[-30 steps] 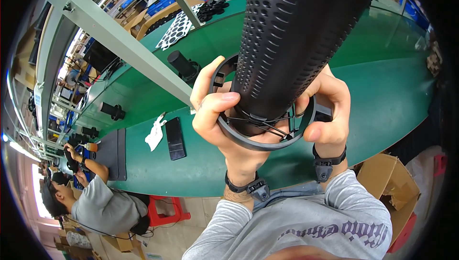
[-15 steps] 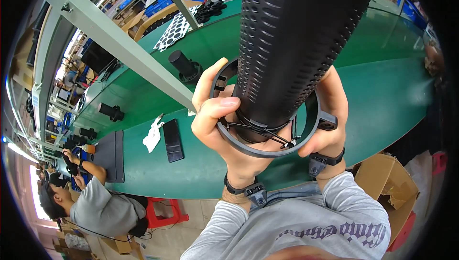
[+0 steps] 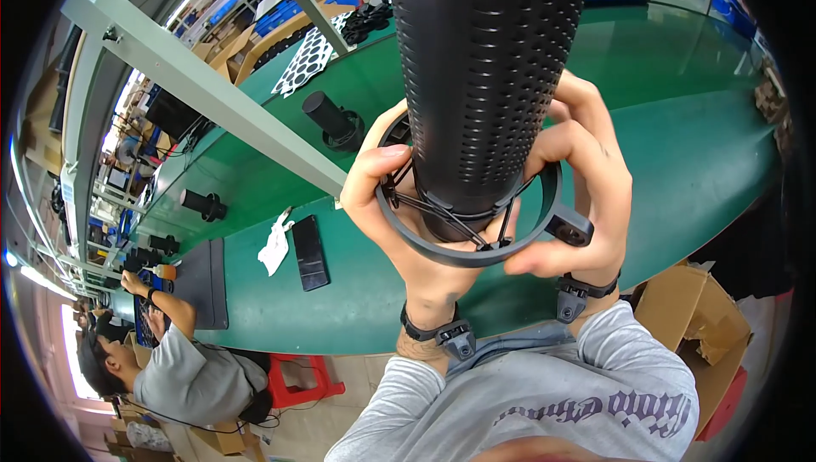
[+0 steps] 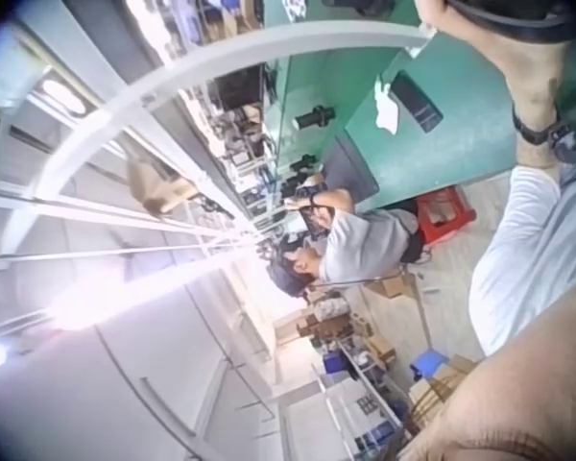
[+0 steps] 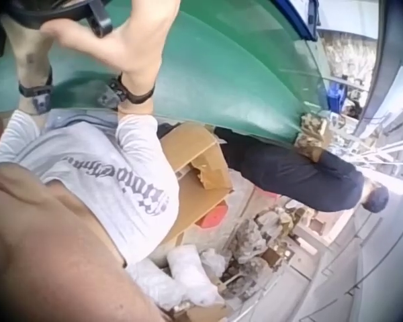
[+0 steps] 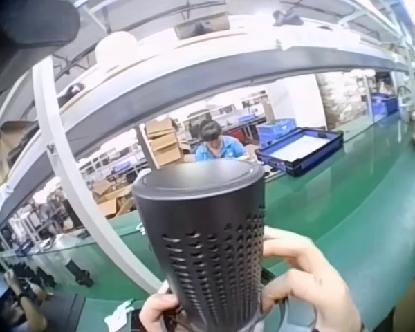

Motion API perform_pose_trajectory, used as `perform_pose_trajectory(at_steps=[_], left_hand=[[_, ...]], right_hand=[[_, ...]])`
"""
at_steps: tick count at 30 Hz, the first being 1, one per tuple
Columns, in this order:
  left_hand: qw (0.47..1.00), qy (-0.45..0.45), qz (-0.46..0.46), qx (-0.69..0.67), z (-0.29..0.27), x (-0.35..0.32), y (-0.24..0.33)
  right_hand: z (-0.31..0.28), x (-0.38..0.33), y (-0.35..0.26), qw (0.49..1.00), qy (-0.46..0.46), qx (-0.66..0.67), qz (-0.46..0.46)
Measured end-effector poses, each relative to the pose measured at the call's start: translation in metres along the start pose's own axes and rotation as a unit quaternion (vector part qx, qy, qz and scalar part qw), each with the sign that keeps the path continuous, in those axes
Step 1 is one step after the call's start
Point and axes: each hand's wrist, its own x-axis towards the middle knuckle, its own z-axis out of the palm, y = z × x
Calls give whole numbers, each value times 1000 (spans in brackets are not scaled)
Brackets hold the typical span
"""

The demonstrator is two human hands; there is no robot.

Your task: The person picks up a microphone and shock mount, rotates the microphone within the mount by hand, and places the assembled unit onto the table. They repeat this process for several more microphones and shock mounts, handling each set one at a time.

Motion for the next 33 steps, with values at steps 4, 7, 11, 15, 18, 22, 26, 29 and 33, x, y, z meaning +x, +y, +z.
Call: perform_pose_trajectory(at_steps=[4,7,11,15,18,22,26,29,33], left_hand=[[989,-22,43,142,-13,-4,-1],[993,40,75,86,-7,-2,-10],[989,48,89,110,-12,1,-10],[978,-72,60,184,-41,14,6],[982,-98,4,163,-44,17,26],[950,-183,13,252,-52,31,57],[914,-270,80,292,-62,32,55],[937,-230,-25,261,-62,26,67],[948,-216,-18,235,-65,20,73]], right_hand=[[1,0,-3,991,-19,130,37],[9,0,-9,990,-25,129,58],[13,-2,-15,987,-16,124,102],[9,1,-9,990,-7,113,79],[3,1,-12,986,-19,136,93],[3,0,-14,984,-20,165,59],[3,-3,-11,978,-12,189,84],[8,0,-11,971,-7,229,61],[13,1,-14,961,-32,264,75]])
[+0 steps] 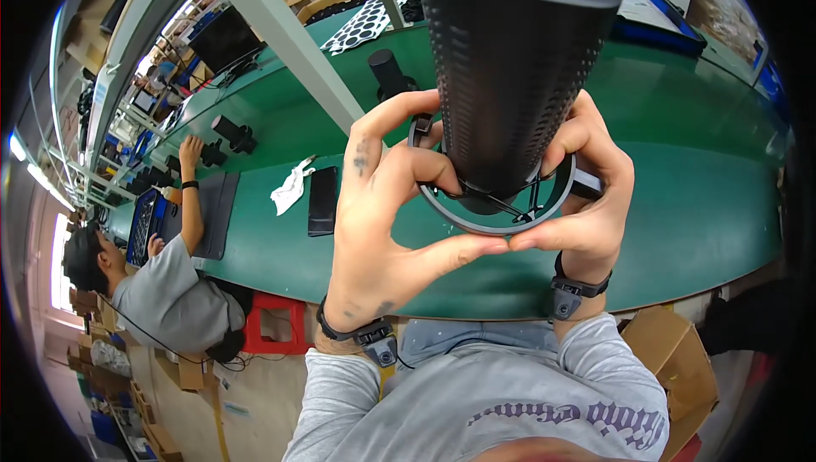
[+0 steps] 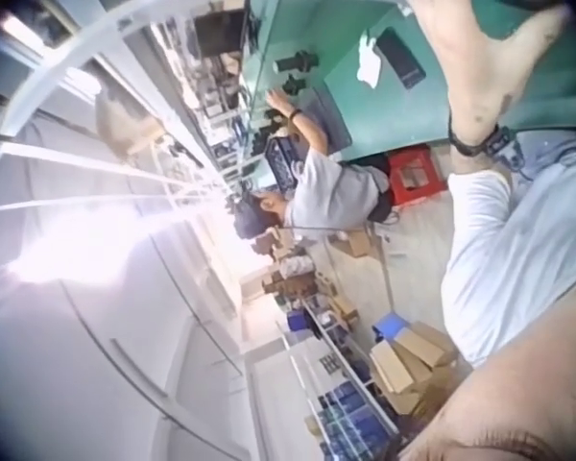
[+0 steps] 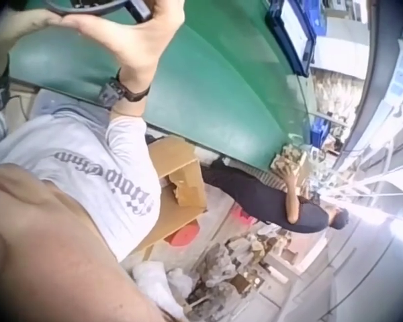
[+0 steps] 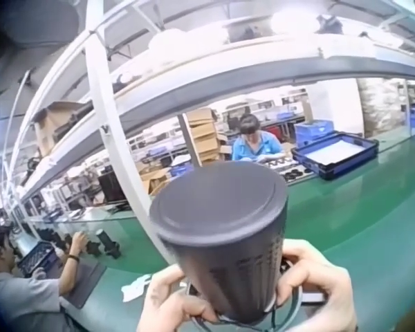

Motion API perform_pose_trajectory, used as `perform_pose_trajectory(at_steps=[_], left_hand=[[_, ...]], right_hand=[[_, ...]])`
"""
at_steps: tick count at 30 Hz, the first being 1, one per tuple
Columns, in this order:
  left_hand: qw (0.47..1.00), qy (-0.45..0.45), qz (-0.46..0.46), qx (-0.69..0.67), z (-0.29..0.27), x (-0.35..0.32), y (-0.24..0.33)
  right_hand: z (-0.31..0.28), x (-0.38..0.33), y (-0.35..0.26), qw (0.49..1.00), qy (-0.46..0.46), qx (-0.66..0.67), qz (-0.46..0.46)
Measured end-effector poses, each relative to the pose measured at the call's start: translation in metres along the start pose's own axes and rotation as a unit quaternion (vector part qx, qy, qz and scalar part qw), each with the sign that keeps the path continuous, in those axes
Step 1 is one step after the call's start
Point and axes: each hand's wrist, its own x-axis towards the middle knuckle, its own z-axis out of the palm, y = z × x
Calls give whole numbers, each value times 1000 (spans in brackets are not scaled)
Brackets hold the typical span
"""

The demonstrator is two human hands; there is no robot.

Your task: The person picks up a microphone and shock mount, rotates the microphone within the mount by hand, and places the assembled unit onto the table. They repeat this process for several more microphones and shock mounts, handling each set one at a time.

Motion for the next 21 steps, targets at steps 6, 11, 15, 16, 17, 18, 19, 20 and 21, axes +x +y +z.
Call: perform_pose_trajectory(at_steps=[6,11,15,16,17,18,19,20,21], left_hand=[[999,8,-28,-24,-1,-3,11],[1000,9,17,2,-3,-1,10],[998,4,-39,-50,-6,-4,21],[995,4,-71,-67,-5,-7,20],[995,3,-72,-69,-3,-6,19],[996,8,-58,-66,-3,-6,20],[997,12,-44,-62,-4,-6,21],[997,13,-44,-61,-6,-6,22],[996,9,-62,-64,-5,-6,21]], right_hand=[[-1,0,-6,1000,-21,3,-23],[0,0,-7,999,-14,14,-31],[2,2,-8,998,-15,20,-50],[1,1,-7,998,-14,20,-51],[0,1,-6,998,-13,21,-52],[1,1,-6,998,-13,26,-55],[3,2,-6,998,-13,30,-59],[4,2,-7,997,-13,34,-62],[3,2,-6,997,-12,35,-64]])
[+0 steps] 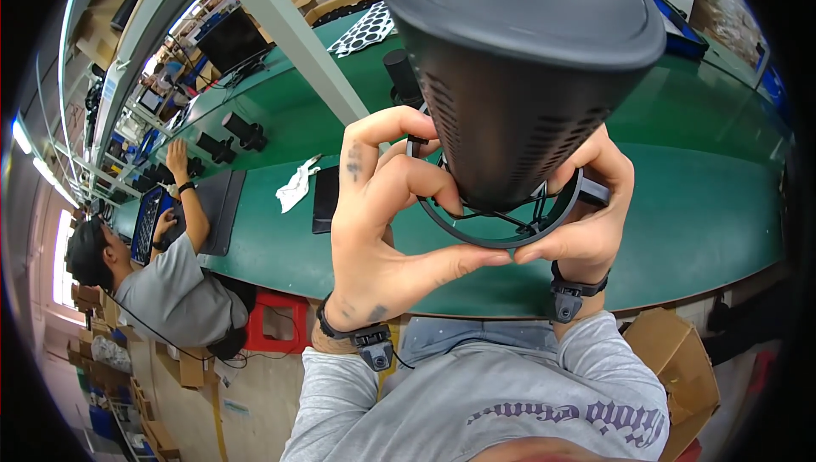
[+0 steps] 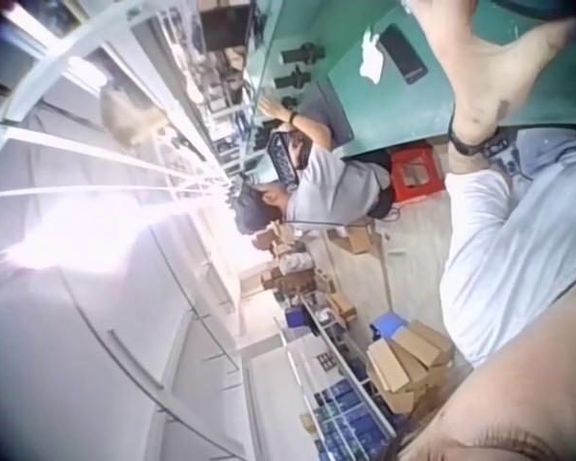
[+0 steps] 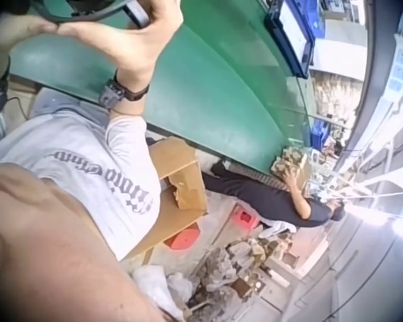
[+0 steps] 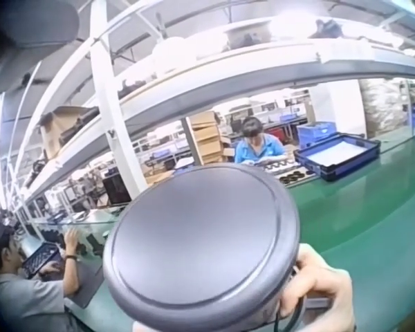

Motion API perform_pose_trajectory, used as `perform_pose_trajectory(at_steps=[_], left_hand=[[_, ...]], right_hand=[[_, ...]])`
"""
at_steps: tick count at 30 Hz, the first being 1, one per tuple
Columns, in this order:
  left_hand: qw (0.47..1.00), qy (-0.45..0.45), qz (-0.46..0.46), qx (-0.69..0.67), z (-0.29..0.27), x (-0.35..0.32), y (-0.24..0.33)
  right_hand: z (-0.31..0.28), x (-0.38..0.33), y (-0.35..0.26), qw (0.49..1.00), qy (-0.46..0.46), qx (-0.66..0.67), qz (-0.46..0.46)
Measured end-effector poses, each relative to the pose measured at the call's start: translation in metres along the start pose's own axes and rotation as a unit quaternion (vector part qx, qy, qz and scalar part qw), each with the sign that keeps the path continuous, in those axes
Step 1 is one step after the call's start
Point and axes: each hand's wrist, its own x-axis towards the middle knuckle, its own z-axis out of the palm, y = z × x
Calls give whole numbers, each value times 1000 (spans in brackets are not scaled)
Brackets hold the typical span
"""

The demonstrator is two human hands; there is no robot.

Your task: The person picks up a microphone and shock mount, rotates the microphone within the mount by hand, and places the assembled unit onto the table. They repeat this process for several more microphones and shock mounts, handling each set one at a time.

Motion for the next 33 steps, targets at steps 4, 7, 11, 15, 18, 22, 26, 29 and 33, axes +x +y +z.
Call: perform_pose_trajectory(at_steps=[4,7,11,15,18,22,26,29,33], left_hand=[[1000,4,-24,-11,3,-3,-3],[1000,-13,-14,16,-1,-4,3],[999,16,31,6,6,1,-5],[998,42,35,14,12,7,-9],[999,38,25,8,12,8,-12],[999,37,-11,-24,14,9,-18],[998,46,-1,-31,18,9,-22],[998,49,4,-28,17,10,-23],[998,50,4,-43,20,12,-24]], right_hand=[[-2,-1,3,1000,2,7,-10],[-1,-1,5,1000,3,17,-19],[0,-3,9,999,7,26,-28],[-1,-3,13,997,27,75,9],[-1,-2,14,995,26,78,53],[-1,-1,17,990,33,118,71],[-3,-2,22,989,38,120,81],[-2,-1,22,987,39,133,86],[0,-1,25,985,56,148,71]])
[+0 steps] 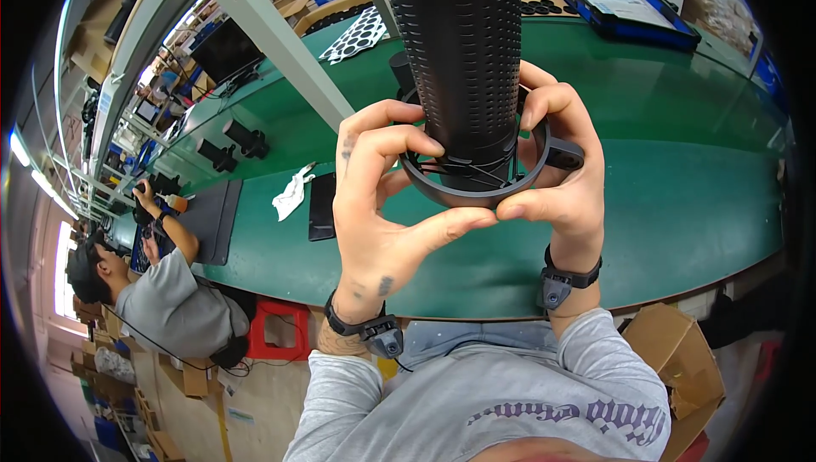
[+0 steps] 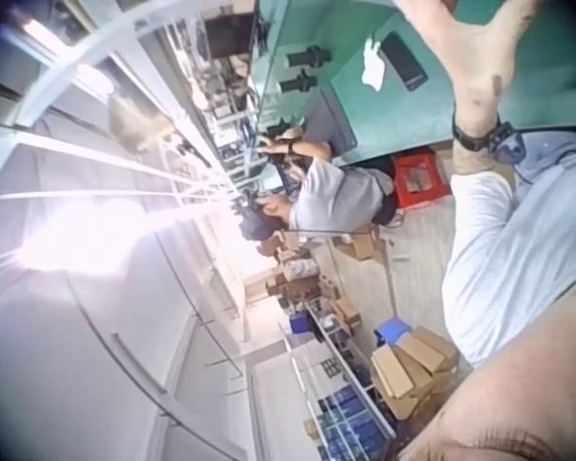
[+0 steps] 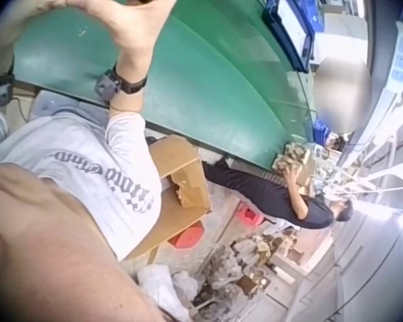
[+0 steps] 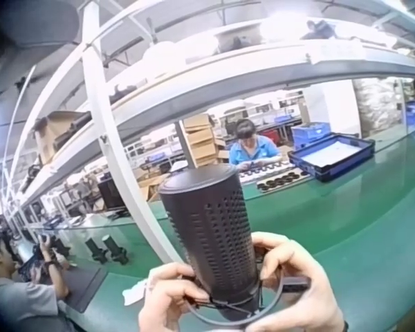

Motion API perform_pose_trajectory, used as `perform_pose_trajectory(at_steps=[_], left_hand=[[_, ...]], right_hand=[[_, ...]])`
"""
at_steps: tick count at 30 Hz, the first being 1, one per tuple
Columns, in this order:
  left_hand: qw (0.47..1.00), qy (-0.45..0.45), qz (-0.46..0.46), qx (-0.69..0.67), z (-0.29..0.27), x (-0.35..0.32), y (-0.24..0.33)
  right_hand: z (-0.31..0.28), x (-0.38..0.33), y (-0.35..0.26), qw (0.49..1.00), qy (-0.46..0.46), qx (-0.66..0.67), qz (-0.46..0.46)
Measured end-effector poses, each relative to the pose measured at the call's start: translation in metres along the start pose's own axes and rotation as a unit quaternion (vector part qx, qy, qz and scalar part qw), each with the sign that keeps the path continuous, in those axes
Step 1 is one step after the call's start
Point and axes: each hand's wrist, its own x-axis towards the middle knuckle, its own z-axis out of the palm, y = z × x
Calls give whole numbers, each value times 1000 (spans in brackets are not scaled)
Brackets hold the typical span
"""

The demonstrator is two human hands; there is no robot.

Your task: The person picks up a microphone and shock mount, rotates the microphone within the mount by hand, and places the assembled unit onto the table. They repeat this process for several more microphones and shock mounts, handling each set one at a time.

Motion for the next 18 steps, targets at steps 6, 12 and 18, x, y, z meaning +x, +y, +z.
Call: perform_pose_trajectory(at_steps=[6,12,18], left_hand=[[999,19,8,-42,2,-1,-2],[999,4,41,26,1,-4,-5],[998,14,59,20,-1,-7,-10]], right_hand=[[-2,-1,-1,1000,-6,4,16],[-1,0,-8,999,13,2,44],[3,-1,-5,999,22,-1,45]])
